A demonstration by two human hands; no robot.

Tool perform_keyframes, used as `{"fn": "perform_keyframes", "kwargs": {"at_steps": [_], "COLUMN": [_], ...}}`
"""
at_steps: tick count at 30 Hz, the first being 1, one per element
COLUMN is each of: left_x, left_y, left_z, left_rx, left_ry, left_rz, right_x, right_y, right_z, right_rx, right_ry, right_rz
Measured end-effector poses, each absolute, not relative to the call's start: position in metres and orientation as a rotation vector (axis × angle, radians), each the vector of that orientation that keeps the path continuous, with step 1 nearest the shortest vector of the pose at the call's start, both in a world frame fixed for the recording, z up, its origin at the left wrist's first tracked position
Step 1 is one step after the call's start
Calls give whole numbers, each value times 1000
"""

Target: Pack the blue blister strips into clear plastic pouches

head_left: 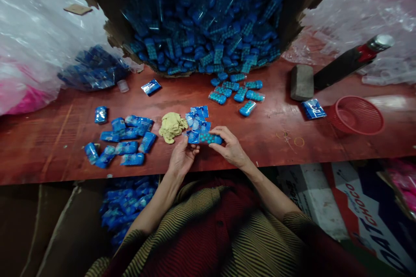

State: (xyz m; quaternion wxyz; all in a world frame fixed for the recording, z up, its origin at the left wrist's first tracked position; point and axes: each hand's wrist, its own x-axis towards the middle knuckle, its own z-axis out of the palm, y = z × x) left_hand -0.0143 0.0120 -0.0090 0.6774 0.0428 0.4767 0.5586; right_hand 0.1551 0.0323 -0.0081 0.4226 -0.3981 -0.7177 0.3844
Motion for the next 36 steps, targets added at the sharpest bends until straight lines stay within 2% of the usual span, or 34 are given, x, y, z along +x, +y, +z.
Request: {"fn": "perform_keyframes", "kwargs": {"at_steps": [6, 22, 33, 36], "left_x": [-12, -7, -15, -13], "left_y": [13, 17, 14, 13], "left_z": [-5, 3, 2, 0], "left_rx": [86, -186, 100, 191], "left_ry": [1100, 1123, 1087, 1101], "left_rz": [1277, 1201, 1230, 1212], "right_x": [148, 139, 147, 141], "right_y": [26, 12, 17, 14], "right_z": [-13, -15, -20, -21], "right_rx": [-1076, -1108, -1015, -1046], "right_ry": [-1664, -1644, -1604, -1574], "right_rz": [996, 769, 1032, 1018]}}
